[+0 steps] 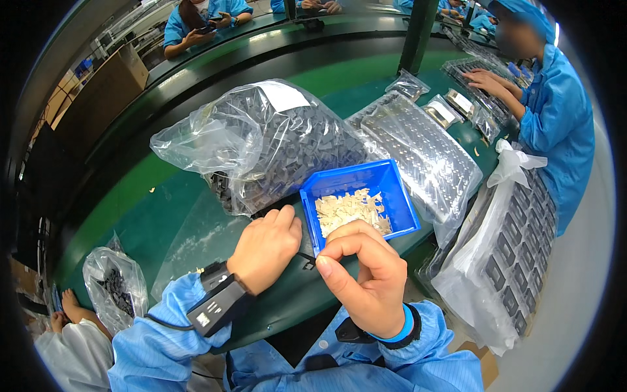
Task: Assembling small components on a factory production line.
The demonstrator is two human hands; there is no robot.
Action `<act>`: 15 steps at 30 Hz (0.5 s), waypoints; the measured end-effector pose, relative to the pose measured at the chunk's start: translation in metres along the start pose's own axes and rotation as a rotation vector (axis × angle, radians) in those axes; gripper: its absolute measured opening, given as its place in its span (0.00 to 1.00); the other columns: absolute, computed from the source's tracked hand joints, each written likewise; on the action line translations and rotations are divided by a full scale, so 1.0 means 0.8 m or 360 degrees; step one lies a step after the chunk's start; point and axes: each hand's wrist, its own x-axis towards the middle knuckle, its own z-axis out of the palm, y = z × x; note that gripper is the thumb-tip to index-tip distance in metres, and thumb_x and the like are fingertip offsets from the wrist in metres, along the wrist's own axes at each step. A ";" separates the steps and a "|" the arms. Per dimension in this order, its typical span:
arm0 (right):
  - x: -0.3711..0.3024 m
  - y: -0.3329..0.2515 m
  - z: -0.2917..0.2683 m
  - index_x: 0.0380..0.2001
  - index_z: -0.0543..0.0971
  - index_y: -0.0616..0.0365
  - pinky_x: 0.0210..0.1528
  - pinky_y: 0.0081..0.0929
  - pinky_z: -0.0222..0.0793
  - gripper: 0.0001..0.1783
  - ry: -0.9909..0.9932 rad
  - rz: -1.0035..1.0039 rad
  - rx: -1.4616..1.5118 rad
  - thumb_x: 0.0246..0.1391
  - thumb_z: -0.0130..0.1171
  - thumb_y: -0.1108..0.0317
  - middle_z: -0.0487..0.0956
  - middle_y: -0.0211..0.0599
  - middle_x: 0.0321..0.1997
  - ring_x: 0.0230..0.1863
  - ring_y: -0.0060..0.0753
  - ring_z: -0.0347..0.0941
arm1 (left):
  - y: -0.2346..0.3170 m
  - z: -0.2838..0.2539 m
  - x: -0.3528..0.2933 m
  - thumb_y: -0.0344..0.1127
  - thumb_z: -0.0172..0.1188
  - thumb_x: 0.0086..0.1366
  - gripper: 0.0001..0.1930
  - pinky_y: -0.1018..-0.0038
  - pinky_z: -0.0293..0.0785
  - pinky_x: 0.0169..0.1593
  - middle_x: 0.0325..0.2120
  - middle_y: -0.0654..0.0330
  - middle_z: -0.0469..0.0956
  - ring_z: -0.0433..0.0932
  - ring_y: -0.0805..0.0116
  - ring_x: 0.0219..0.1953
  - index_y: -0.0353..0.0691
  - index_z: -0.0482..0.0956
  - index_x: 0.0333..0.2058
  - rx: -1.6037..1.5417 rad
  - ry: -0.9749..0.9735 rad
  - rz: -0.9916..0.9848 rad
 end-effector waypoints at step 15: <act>-0.005 0.004 0.010 0.24 0.73 0.66 0.36 0.20 0.60 0.03 -0.0104 0.0022 -0.0062 0.44 0.56 0.77 0.71 0.37 0.28 0.31 0.26 0.66 | -0.029 -0.026 -0.053 0.22 0.58 0.49 0.07 0.79 0.72 0.34 0.33 0.55 0.75 0.76 0.67 0.31 0.32 0.76 0.30 -0.1420 0.0486 -0.0560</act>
